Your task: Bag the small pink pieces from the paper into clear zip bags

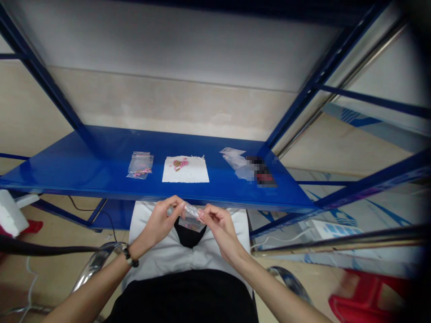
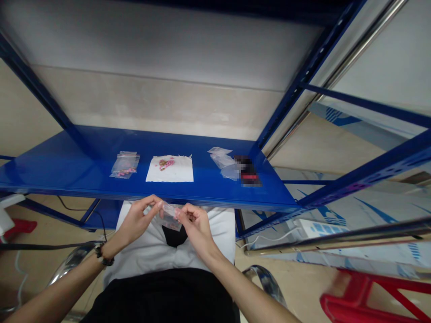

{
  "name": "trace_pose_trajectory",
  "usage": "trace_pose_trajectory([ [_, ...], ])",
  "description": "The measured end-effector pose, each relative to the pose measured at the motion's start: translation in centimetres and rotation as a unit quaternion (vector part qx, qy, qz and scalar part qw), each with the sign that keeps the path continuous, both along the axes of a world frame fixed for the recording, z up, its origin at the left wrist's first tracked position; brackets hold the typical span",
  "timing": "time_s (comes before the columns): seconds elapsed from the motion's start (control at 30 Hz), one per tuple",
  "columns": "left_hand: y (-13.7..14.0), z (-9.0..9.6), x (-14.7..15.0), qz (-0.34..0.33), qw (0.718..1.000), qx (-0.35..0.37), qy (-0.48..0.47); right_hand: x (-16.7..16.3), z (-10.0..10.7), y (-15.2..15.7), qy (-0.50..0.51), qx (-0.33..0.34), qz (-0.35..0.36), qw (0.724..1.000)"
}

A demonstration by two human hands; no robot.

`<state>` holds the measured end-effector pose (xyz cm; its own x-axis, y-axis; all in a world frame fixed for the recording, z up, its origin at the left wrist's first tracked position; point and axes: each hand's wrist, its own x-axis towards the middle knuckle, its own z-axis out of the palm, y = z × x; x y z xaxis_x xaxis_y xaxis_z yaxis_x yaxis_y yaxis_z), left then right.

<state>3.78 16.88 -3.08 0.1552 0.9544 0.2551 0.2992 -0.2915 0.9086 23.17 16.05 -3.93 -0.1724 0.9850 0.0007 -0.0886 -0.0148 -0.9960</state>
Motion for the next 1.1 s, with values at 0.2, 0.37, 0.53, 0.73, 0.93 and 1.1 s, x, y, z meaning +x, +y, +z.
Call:
trace_pose_trajectory([
  [0.2,0.7,0.6,-1.2,-0.011,0.994,-0.042,-0.096,1.4,0.6,1.0,-0.011,0.027,0.006,1.0],
  [0.37,-0.7,-0.5,0.6,-0.07,0.987,-0.092,-0.115,1.4,0.3,0.8,-0.036,0.059,0.084,0.994],
  [0.53,-0.9,-1.1,1.2,-0.059,0.984,-0.098,-0.133,1.0,0.2,0.8,-0.061,0.066,0.11,0.99],
  [0.73,-1.0,-0.9,1.0,-0.09,0.979,-0.105,-0.148,0.5,0.5,0.7,-0.036,0.063,0.137,0.988],
  [0.93,-1.2,-0.8,1.2,-0.088,0.978,-0.109,-0.155,0.6,0.1,1.0,-0.039,0.078,0.103,0.991],
  [1.1,-1.0,-0.4,1.3,-0.087,0.981,-0.096,-0.142,0.9,-0.2,1.3,-0.03,0.081,0.098,0.991],
])
